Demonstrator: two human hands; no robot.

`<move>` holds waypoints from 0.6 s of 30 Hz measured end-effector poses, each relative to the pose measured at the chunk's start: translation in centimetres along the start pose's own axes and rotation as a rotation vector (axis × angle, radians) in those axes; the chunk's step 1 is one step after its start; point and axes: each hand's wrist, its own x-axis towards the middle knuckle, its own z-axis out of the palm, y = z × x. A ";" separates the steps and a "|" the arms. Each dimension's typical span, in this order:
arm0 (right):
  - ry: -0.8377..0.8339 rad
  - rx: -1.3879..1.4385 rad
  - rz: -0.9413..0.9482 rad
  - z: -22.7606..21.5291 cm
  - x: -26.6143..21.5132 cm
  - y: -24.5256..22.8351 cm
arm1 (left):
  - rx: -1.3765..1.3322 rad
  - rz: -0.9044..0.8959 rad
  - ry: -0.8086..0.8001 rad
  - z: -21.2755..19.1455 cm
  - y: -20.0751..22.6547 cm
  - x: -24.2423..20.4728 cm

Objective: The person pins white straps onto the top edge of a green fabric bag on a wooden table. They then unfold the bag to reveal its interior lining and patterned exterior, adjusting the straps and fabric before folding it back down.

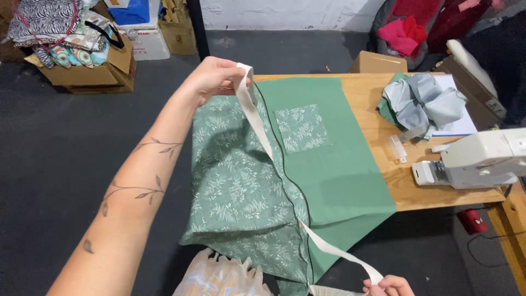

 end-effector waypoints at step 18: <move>0.013 -0.003 0.118 1.6 -3.4 -9.4 | -0.441 -0.101 -0.131 8.5 0.6 5.7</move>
